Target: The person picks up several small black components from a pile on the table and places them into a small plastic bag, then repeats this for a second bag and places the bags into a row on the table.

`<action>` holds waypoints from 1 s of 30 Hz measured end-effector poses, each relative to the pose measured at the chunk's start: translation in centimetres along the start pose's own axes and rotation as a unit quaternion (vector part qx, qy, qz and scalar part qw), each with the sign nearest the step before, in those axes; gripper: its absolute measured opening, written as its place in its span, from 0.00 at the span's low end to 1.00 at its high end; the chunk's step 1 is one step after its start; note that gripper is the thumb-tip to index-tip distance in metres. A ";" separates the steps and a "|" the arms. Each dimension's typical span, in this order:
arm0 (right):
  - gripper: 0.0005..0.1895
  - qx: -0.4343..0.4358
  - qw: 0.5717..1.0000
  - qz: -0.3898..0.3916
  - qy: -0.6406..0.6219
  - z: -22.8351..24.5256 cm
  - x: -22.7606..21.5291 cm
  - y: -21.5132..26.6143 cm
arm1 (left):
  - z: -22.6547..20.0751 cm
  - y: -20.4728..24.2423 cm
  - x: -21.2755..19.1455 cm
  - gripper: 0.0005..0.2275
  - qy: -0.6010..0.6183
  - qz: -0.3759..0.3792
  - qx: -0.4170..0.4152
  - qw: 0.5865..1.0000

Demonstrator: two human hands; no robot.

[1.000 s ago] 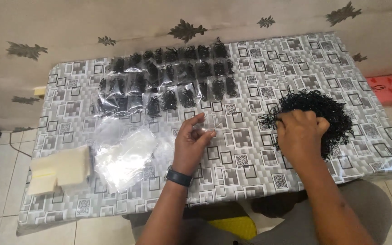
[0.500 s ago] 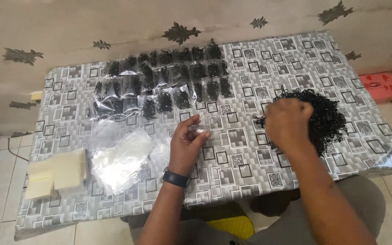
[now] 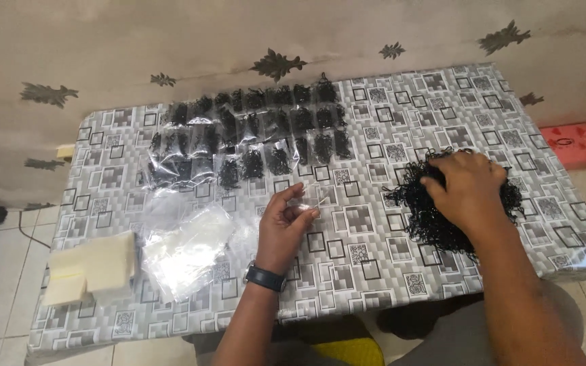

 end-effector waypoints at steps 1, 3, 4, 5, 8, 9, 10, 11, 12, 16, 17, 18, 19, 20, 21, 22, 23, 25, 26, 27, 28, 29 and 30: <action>0.24 0.031 0.998 0.044 0.032 -0.7 0.8 0.1 | 0.0 0.0 0.1 0.24 0.006 0.001 -0.011 1.000; 0.27 0.065 0.992 0.089 0.064 -1.7 2.3 0.9 | 0.6 -0.1 0.2 0.24 0.011 0.006 -0.022 1.000; 0.18 0.040 0.996 0.027 0.074 -1.5 2.2 1.2 | 1.0 -0.2 0.3 0.24 0.026 0.010 -0.003 1.000; 0.09 0.009 0.996 -0.036 0.085 -1.1 2.0 1.4 | 1.3 -0.3 0.1 0.25 0.042 0.010 0.017 0.999; 0.06 0.014 0.990 -0.108 0.088 -1.9 1.4 1.7 | 1.2 -0.3 0.1 0.25 0.044 0.010 0.024 0.999; 0.06 0.012 0.990 -0.107 0.088 -1.4 1.0 2.1 | 1.4 0.0 0.2 0.25 0.044 0.009 0.022 0.999; 0.05 0.027 0.993 -0.110 0.040 -1.1 0.4 2.5 | 1.5 0.2 0.4 0.25 0.035 0.012 0.024 0.999; 0.05 0.041 0.992 -0.118 -0.008 -1.0 -0.4 2.5 | 1.3 0.1 0.7 0.24 0.027 0.016 0.031 0.999; 0.05 0.041 0.992 -0.123 -0.009 -0.1 -0.8 2.5 | 0.7 0.1 1.2 0.24 0.027 0.016 0.035 0.999; 0.09 0.126 0.926 -0.124 -0.335 4.5 -4.1 4.4 | -0.1 0.8 4.2 0.26 0.060 0.046 0.039 0.996; 0.09 0.128 0.882 -0.124 -0.436 6.7 -5.7 4.7 | -0.2 0.8 5.0 0.26 0.080 0.052 0.046 0.994; 0.09 0.129 0.882 -0.126 -0.434 7.6 -5.5 4.7 | 0.3 0.8 5.5 0.26 0.082 0.054 0.047 0.994; 0.09 0.130 0.858 -0.123 -0.482 8.5 -5.1 4.7 | 0.8 0.7 5.8 0.26 0.100 0.053 0.047 0.992; 0.10 0.131 0.831 -0.119 -0.527 9.4 -4.7 4.6 | 1.4 0.7 6.2 0.26 0.118 0.052 0.046 0.991; 0.10 0.133 0.831 -0.120 -0.527 9.5 -4.0 4.6 | 1.3 0.7 6.4 0.26 0.118 0.055 0.046 0.990; 0.09 0.121 0.833 -0.107 -0.530 9.8 -3.2 4.5 | 1.2 0.7 6.4 0.26 0.127 0.049 0.048 0.990; 0.08 0.108 0.834 -0.091 -0.533 10.3 -2.3 4.3 | 1.2 0.8 6.2 0.26 0.135 0.039 0.049 0.989; 0.08 0.109 0.845 -0.066 -0.519 10.7 -1.7 4.3 | 1.5 0.8 6.0 0.26 0.139 0.038 0.049 0.988; 0.08 0.110 0.855 -0.042 -0.504 11.0 -1.2 4.3 | 1.6 0.7 5.8 0.26 0.144 0.039 0.050 0.988; 0.08 0.110 0.855 -0.039 -0.505 11.2 -1.8 4.7 | 1.9 0.7 5.7 0.26 0.143 0.037 0.049 0.988; 0.08 0.104 0.861 -0.018 -0.497 11.5 -2.3 5.0 | 2.1 0.7 5.8 0.26 0.135 0.048 0.048 0.989; 0.08 0.098 0.867 0.001 -0.488 11.6 -2.8 5.3 | 2.2 0.6 6.2 0.26 0.128 0.061 0.049 0.989; 0.08 0.098 0.867 0.001 -0.488 11.3 -3.1 4.9 | 2.1 0.6 6.1 0.26 0.128 0.061 0.049 0.989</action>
Point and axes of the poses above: each hand's wrist, its own y-axis away from the middle knuckle, its own x-axis out of the palm, z = x × y, the point moved 7 cm from there along -y, towards the middle knuckle
